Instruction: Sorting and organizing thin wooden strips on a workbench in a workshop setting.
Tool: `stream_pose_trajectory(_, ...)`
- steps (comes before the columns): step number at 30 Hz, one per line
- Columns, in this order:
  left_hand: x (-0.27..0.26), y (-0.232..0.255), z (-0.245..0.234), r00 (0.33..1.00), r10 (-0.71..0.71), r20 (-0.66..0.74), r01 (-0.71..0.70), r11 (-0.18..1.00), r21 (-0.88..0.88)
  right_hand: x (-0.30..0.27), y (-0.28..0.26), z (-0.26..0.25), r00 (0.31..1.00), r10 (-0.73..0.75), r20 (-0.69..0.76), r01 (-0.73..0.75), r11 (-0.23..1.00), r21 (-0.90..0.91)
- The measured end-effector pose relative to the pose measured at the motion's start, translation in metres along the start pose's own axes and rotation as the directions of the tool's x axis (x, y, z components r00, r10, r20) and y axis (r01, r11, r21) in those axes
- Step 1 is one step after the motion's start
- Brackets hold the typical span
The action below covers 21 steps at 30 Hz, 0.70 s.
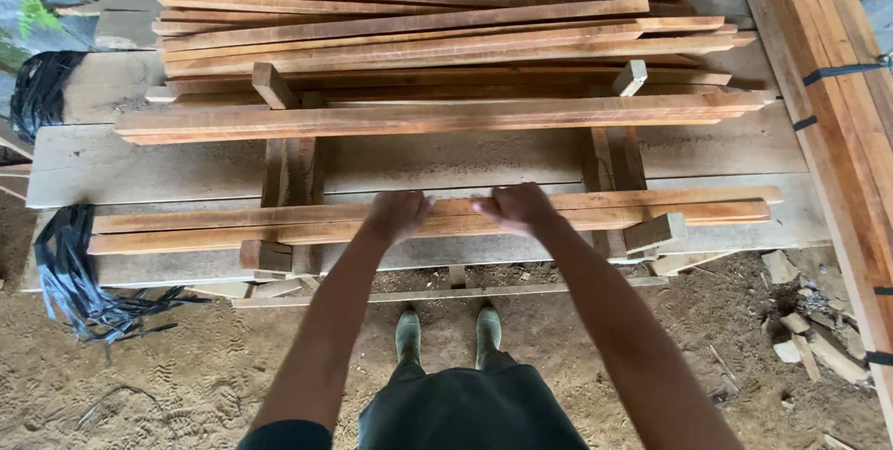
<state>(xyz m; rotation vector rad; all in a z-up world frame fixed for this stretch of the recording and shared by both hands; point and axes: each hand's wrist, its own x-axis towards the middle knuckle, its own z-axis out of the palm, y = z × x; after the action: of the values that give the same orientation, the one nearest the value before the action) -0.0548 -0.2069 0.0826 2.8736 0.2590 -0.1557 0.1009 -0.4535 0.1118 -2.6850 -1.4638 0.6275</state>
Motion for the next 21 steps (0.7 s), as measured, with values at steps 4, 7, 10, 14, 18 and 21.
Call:
stream_pose_trajectory(4, -0.003, 0.006, -0.006, 0.998, 0.011, -0.065, -0.01, 1.0, 0.006, 0.0, -0.028, -0.025, 0.999, 0.042, 0.031, -0.042, 0.999, 0.016)
stream_pose_trajectory(7, -0.005, 0.01, -0.006, 0.998, 0.019, -0.058, -0.018, 1.0, 0.017, -0.008, -0.028, -0.03, 0.995, 0.096, 0.005, -0.096, 0.994, 0.046)
stream_pose_trajectory(10, 0.0, 0.001, 0.009, 0.998, 0.015, -0.06, -0.014, 1.0, 0.009, 0.001, -0.024, -0.021, 0.995, 0.102, -0.011, -0.102, 0.995, 0.017)
stream_pose_trajectory(14, -0.001, 0.004, 0.013, 0.985, 0.007, -0.174, 0.0, 0.999, 0.041, 0.005, -0.02, -0.013, 0.992, 0.115, -0.054, -0.114, 0.993, 0.029)
stream_pose_trajectory(18, 0.004, -0.004, 0.036, 0.759, -0.088, -0.646, 0.2, 0.974, 0.103, 0.01, -0.019, -0.006, 0.951, 0.304, -0.062, -0.296, 0.948, 0.117)
stream_pose_trajectory(21, 0.007, -0.007, 0.042, 0.783, -0.235, -0.575, 0.298, 0.955, 0.016, 0.027, 0.002, 0.017, 0.894, 0.418, -0.163, -0.37, 0.892, 0.261)
